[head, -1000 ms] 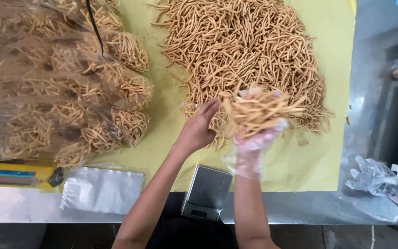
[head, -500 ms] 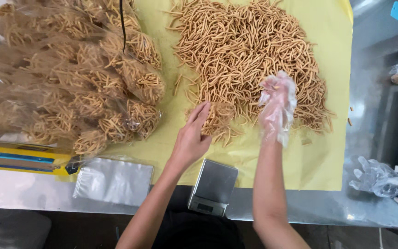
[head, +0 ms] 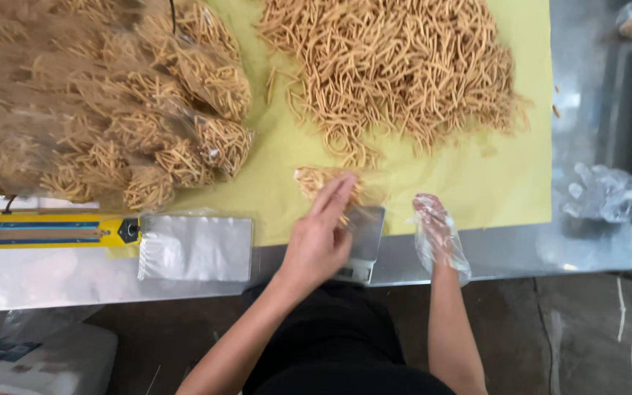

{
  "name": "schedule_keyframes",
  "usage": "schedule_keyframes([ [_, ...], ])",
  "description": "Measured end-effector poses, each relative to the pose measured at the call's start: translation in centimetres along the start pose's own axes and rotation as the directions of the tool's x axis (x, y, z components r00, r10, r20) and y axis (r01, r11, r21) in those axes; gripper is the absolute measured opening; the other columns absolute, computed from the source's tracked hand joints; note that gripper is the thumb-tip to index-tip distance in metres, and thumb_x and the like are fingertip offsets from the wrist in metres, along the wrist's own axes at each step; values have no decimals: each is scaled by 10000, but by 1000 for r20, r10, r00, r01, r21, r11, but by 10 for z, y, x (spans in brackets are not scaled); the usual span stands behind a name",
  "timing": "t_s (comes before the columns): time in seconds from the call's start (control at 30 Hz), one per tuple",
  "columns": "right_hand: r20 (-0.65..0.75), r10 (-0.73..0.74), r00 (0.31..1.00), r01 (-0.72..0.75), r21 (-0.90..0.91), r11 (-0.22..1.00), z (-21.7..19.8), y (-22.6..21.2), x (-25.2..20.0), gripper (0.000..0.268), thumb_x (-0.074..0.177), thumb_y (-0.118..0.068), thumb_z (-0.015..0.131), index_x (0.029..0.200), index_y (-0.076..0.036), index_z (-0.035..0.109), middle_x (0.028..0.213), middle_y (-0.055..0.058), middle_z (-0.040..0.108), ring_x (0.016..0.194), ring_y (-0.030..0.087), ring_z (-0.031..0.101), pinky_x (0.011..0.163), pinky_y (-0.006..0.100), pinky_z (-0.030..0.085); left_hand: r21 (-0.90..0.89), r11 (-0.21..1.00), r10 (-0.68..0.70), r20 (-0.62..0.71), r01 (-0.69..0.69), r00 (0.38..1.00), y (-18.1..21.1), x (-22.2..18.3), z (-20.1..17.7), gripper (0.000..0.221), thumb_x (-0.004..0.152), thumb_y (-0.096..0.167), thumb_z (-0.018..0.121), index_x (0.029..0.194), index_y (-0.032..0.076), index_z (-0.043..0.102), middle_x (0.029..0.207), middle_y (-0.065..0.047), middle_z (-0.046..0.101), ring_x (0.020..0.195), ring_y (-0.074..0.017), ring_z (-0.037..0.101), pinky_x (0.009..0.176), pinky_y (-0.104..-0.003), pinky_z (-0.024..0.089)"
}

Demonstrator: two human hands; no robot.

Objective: The person scoops thin fried snacks from a bulk pile on a yellow sheet, places them into small clear plastic bags, weighs each bag on a digital scale, and sets the filled bags aside. The person repeats this process multiple times.

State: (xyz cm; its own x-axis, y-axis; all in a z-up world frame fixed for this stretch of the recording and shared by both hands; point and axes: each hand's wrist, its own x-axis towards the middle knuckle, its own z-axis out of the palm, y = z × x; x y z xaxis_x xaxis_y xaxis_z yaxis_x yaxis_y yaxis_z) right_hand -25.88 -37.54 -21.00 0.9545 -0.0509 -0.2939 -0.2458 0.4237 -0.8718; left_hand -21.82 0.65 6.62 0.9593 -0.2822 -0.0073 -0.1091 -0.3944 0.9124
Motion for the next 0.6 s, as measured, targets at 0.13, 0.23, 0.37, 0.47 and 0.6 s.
schedule_keyframes([
  [0.13, -342, -31, 939, -147, -480, 865, 19, -11, -64, 334, 972, -159, 739, 1250, 4, 651, 1100, 49, 672, 994, 107, 626, 852, 268, 537, -39, 997, -56, 153, 63, 987, 10, -7, 20, 737, 771, -55, 583, 1490, 71, 474, 1559, -96, 492, 1063, -327, 691, 811, -371, 589],
  [0.23, -402, -39, 915, -199, -532, 823, 36, -24, -84, 317, 973, -142, 756, 1238, 12, 673, 1078, 55, 687, 966, 110, 624, 834, 263, 526, -51, 997, 63, 151, -56, 986, -5, -9, 43, 757, 747, -89, 556, 1489, 45, 481, 1556, -96, 480, 1151, -358, 662, 822, -377, 588],
  [0.37, -216, -70, 974, 64, -33, 997, 55, -50, -101, 340, 922, -108, 737, 1236, -18, 641, 1143, 39, 722, 1058, 101, 681, 984, 229, 534, -111, 993, 62, 274, -32, 960, -9, -31, 59, 732, 774, -61, 571, 1488, 85, 501, 1548, -80, 495, 1054, -331, 698, 789, -368, 597],
  [0.47, -304, -192, 933, 100, -292, 951, 78, -73, -109, 275, 954, -72, 733, 1200, -12, 626, 1141, 60, 708, 1050, 128, 683, 987, 259, 556, -97, 995, 62, 317, -33, 946, -4, -46, 58, 729, 792, -54, 552, 1501, 106, 498, 1538, -73, 507, 1015, -317, 716, 803, -372, 606],
  [0.6, -420, -167, 892, 21, -330, 944, 123, -110, -125, 250, 973, -37, 707, 1207, 13, 633, 1143, 97, 712, 1029, 147, 694, 959, 278, 558, 27, 999, 24, 323, -34, 946, -14, -38, 59, 705, 785, -19, 601, 1471, 89, 485, 1561, -99, 450, 949, -356, 710, 747, -420, 595],
])
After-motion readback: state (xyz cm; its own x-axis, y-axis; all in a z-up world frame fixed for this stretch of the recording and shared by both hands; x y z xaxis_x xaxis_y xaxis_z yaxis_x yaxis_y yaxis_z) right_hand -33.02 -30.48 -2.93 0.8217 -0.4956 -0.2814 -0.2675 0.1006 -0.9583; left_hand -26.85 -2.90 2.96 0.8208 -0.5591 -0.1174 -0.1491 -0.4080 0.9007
